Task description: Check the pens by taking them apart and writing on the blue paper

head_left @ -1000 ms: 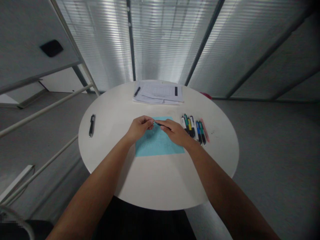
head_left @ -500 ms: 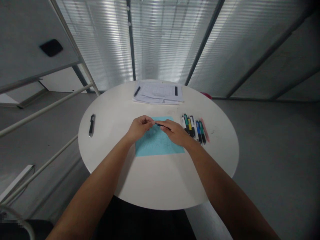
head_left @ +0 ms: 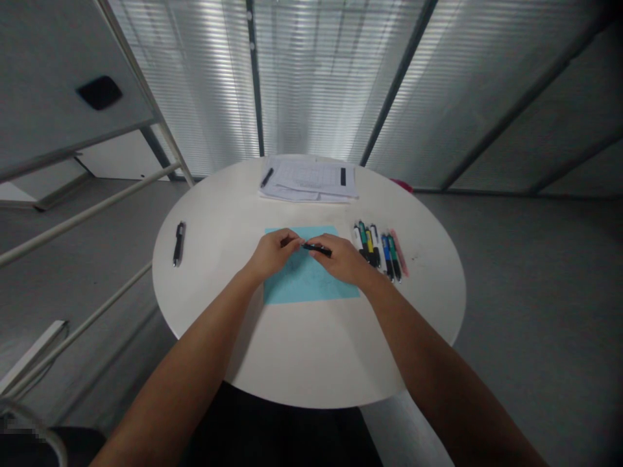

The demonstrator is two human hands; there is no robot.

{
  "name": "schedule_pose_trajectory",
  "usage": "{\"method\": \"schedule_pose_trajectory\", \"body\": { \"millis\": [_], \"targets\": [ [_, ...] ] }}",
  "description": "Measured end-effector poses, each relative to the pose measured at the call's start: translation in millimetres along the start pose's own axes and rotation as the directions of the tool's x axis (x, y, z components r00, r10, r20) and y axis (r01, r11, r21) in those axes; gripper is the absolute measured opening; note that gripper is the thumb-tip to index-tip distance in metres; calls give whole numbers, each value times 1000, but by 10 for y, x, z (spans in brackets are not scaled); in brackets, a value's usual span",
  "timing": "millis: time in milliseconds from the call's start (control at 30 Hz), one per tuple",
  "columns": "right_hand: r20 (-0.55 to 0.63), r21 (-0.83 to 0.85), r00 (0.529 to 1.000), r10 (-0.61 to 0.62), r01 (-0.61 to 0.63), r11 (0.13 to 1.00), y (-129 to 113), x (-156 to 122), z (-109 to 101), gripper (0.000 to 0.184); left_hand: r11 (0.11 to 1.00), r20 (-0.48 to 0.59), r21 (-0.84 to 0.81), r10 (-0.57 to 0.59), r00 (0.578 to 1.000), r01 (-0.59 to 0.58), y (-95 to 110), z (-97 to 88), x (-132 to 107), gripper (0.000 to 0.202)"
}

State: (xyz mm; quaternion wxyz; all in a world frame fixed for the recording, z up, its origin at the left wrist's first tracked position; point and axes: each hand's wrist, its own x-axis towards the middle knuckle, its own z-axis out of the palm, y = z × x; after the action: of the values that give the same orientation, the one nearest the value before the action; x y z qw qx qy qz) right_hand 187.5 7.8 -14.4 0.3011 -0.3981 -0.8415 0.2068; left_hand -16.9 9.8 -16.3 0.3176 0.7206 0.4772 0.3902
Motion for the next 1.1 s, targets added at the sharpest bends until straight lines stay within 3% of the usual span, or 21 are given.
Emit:
{"method": "schedule_pose_trajectory", "body": {
  "millis": [167, 300, 700, 833, 1100],
  "targets": [
    [-16, 42, 996, 92, -92, 995, -29, 10, -2, 16, 992, -19, -118, -55, 998, 53, 46, -3, 5, 29],
    [-40, 52, 996, 74, -72, 996, -14, 16, -1, 13, 979, -27, -191, -78, 997, 72, 66, -1, 5, 28],
    [-99, 59, 995, 0, 6, 998, 60, 17, 5, 12, 988, 7, -134, -81, 997, 81, 57, -14, 16, 27],
    [-56, 62, 997, -53, 56, 996, 75, 11, -14, 21, 987, 20, -140, -72, 997, 75, 44, -21, 15, 25],
    [12, 17, 1000, -6, 6, 1000, 51, -1, -35, 31, 984, 15, -169, -47, 999, 49, 9, -11, 19, 26]
  ]
}}
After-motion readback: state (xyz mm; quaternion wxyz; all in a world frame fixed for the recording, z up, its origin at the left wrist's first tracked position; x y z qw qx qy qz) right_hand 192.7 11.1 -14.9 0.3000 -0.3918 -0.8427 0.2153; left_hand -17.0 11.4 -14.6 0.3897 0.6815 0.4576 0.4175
